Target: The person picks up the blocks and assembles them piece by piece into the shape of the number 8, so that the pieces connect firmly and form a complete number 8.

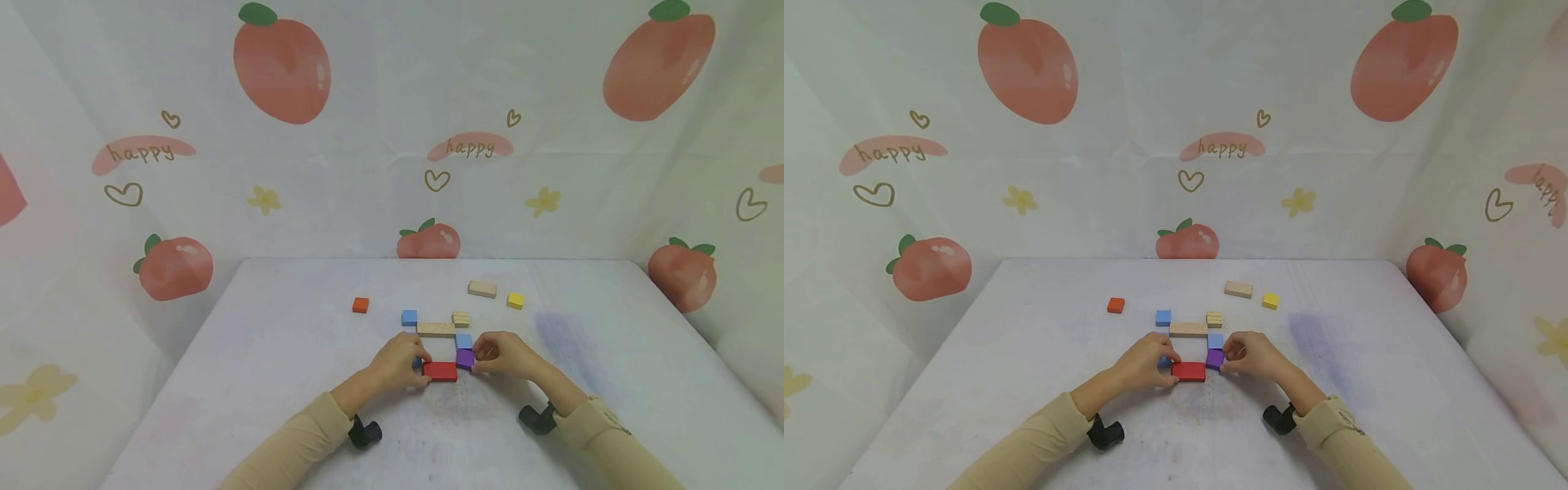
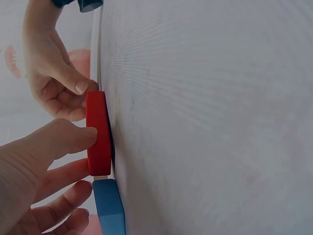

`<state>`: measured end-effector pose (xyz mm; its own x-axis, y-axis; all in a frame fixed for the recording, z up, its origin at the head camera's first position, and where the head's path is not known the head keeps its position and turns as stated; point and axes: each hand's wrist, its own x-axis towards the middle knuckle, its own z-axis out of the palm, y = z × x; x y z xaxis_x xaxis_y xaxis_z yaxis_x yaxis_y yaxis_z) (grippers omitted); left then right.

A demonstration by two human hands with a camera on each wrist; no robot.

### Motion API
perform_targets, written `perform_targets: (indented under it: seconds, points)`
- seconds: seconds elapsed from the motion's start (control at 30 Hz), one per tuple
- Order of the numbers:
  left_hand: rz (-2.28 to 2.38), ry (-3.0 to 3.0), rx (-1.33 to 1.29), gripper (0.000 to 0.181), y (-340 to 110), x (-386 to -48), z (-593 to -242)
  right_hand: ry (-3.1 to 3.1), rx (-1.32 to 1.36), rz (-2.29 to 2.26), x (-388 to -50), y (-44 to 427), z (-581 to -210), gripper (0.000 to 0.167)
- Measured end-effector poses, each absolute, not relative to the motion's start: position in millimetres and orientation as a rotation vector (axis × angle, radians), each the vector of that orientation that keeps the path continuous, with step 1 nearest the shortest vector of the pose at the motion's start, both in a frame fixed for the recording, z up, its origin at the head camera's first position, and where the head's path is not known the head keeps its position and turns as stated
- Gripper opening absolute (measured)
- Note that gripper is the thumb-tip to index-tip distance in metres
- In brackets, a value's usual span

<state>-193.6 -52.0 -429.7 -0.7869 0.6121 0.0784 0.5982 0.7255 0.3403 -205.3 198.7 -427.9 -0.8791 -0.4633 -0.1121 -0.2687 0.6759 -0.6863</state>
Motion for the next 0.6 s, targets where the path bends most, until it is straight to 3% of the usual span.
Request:
perform_targets:
  seconds: [0.6]
  points:
    - [0.530, 2.880, 0.990, 0.027, -51.3, -193.9, -429.3, 2.620, -0.595, -0.991, -204.9, 197.7, -427.1, 0.025]
